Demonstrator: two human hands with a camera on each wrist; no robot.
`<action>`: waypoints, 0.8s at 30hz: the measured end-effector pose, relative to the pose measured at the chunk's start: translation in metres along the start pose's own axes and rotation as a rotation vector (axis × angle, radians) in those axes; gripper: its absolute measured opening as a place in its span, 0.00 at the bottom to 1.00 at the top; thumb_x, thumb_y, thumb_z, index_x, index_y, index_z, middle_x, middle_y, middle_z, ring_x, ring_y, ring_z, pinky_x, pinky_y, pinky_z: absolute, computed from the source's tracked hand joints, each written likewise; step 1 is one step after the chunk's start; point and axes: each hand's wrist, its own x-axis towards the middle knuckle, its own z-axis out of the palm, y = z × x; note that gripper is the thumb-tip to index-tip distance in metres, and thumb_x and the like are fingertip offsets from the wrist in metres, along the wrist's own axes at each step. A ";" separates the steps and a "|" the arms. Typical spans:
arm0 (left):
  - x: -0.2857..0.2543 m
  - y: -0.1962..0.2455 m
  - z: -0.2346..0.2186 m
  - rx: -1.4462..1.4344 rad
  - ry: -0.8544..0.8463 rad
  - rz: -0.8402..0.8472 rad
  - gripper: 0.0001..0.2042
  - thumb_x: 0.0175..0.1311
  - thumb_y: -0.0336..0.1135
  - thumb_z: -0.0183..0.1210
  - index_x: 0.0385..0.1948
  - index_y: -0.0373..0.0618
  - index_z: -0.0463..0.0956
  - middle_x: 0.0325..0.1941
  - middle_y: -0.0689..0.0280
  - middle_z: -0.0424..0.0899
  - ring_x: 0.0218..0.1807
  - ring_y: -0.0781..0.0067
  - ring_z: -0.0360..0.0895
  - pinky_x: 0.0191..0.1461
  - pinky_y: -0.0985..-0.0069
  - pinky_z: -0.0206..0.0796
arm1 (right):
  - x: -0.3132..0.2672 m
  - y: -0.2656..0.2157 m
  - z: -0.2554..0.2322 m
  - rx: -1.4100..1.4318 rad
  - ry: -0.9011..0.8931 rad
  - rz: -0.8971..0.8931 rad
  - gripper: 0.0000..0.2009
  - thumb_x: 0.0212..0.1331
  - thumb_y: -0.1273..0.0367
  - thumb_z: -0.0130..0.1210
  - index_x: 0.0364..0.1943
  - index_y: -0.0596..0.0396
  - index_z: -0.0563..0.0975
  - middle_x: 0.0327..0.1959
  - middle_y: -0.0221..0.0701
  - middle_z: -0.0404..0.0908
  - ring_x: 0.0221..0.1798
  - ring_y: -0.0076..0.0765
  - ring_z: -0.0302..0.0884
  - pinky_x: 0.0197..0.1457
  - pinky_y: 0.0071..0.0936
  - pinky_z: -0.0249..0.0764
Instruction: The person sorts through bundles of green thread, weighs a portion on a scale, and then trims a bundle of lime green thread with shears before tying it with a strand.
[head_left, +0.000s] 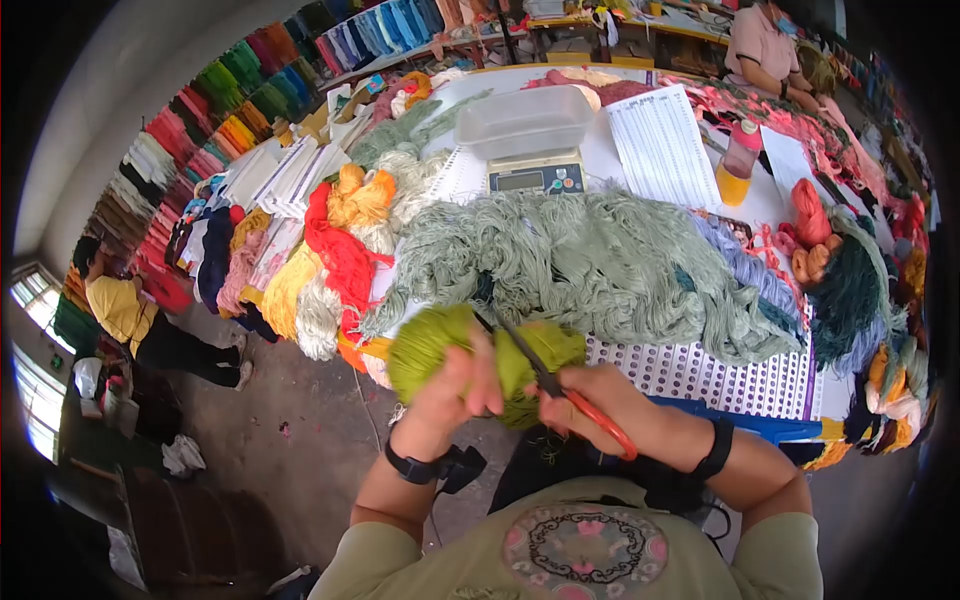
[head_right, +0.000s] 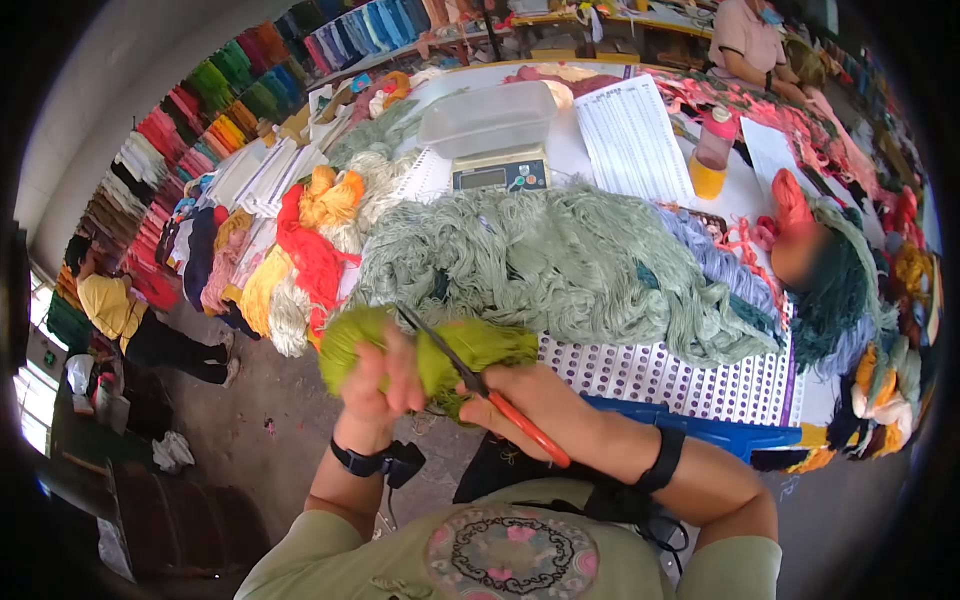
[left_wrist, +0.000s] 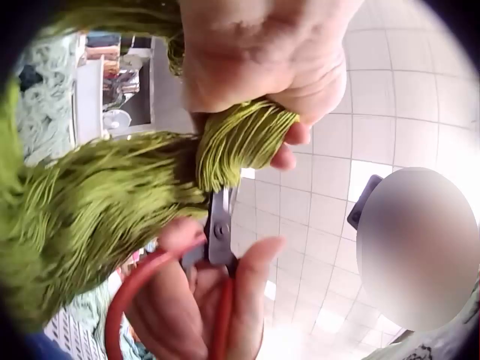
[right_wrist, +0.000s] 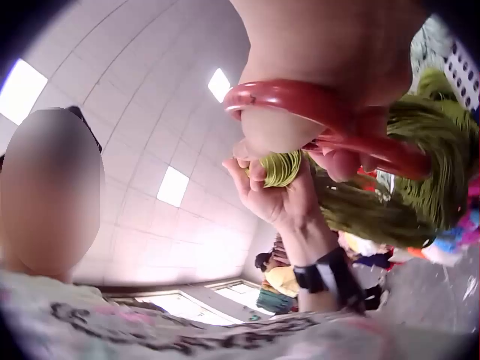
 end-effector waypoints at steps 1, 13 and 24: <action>-0.003 -0.003 0.004 0.074 -0.019 -0.021 0.26 0.62 0.63 0.54 0.29 0.45 0.67 0.09 0.70 0.68 0.11 0.77 0.68 0.19 0.80 0.65 | 0.003 0.015 0.002 -0.246 0.053 -0.230 0.18 0.66 0.53 0.51 0.40 0.55 0.76 0.19 0.27 0.76 0.20 0.23 0.76 0.24 0.22 0.72; -0.005 -0.015 0.002 0.063 0.027 -0.002 0.25 0.64 0.60 0.55 0.28 0.43 0.67 0.10 0.71 0.68 0.09 0.78 0.66 0.16 0.82 0.61 | -0.001 0.010 0.004 -0.087 -0.001 0.007 0.21 0.67 0.50 0.48 0.38 0.56 0.77 0.15 0.25 0.75 0.20 0.20 0.77 0.21 0.19 0.69; -0.007 -0.020 -0.004 0.028 -0.001 -0.065 0.25 0.62 0.59 0.57 0.37 0.40 0.70 0.13 0.72 0.66 0.13 0.80 0.64 0.19 0.80 0.62 | -0.005 -0.005 0.003 0.205 0.008 0.113 0.25 0.68 0.48 0.45 0.31 0.57 0.78 0.19 0.29 0.76 0.17 0.22 0.73 0.20 0.20 0.68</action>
